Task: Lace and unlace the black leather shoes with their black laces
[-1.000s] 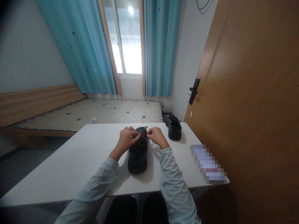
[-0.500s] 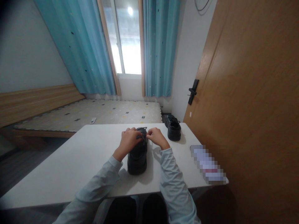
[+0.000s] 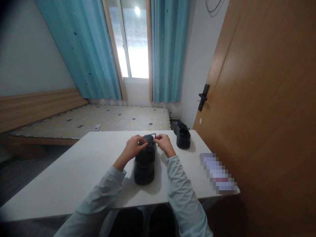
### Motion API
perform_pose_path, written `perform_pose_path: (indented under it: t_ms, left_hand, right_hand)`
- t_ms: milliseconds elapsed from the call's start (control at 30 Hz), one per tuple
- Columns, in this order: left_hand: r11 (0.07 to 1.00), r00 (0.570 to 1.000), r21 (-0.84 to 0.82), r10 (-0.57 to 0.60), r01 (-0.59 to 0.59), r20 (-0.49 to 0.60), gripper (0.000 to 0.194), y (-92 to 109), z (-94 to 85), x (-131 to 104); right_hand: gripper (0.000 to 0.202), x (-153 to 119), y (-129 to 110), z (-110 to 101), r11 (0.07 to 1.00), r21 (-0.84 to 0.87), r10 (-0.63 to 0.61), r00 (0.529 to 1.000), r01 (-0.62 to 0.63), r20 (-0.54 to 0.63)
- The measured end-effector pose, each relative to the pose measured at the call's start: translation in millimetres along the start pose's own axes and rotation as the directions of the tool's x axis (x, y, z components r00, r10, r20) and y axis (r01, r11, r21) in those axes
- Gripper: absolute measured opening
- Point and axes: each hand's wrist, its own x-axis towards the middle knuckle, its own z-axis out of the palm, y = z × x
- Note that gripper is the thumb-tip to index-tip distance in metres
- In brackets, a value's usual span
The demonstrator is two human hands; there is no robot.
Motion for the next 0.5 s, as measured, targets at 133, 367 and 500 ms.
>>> perform_pose_path:
  t_ms: [133, 367, 500]
  left_hand:
    - [0.992, 0.999, -0.125, 0.023, -0.027, -0.035, 0.011, -4, -4.7, -1]
    - [0.894, 0.998, -0.443, 0.070, -0.060, 0.007, 0.018, -29, -15.4, 3]
    - [0.834, 0.999, -0.551, 0.016, -0.031, -0.032, 0.025, -46, -20.0, 8]
  right_hand:
    - [0.007, -1, -3, -2, 0.988, 0.147, 0.053, 0.999, -0.052, -0.001]
    - [0.010, -3, -3, -5, 0.956, 0.275, 0.090, 0.994, -0.103, 0.059]
    - [0.013, -3, -2, -5, 0.930, 0.339, 0.124, 0.989, -0.144, 0.079]
